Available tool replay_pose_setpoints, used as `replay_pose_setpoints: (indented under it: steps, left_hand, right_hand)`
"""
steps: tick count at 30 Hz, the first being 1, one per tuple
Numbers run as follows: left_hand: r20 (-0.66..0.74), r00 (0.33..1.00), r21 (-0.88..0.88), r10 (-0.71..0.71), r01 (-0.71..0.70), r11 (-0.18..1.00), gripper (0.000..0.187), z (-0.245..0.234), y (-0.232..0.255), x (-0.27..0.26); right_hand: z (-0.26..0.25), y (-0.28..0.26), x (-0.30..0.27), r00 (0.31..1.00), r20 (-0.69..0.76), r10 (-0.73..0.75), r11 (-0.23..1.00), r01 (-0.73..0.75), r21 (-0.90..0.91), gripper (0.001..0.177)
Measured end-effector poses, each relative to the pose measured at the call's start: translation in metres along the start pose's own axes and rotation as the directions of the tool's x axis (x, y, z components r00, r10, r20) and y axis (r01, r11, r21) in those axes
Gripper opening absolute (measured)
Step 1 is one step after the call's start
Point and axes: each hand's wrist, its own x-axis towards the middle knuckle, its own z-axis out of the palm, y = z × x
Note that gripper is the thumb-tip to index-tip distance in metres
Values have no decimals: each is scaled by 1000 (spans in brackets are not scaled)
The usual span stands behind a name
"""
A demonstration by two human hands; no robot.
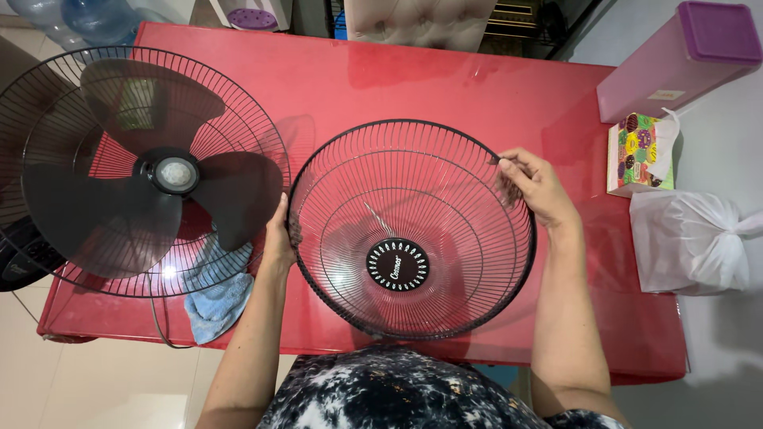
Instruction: The person aligns and attaches the front wire cage to a table fan, then uses a screwdriver to tighten the securing screw on the cage. The fan remains on a red table throughout the process.
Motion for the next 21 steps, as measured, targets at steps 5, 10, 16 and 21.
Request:
replay_pose_setpoints:
  steps: [5, 10, 16, 21]
  left_hand:
    - [-49, 999, 15, -6, 7, 1000, 49, -10, -13, 9]
    - [-110, 994, -36, -1, -3, 999, 51, -9, -18, 6]
    - [-121, 991, -8, -52, 51, 999, 55, 0, -36, 1]
    - [51, 998, -87, -45, 49, 995, 52, -11, -49, -14]
  right_hand:
    - [-4, 11, -8, 951, -47, 306, 951, -307, -23, 33]
    - [8, 49, -8, 945, -293, 148, 989, -148, 22, 32]
    - [3, 89, 22, 883, -468, 30, 993, -80, -86, 45]
    - [-13, 91, 41, 915, -385, 118, 989, -141, -32, 45]
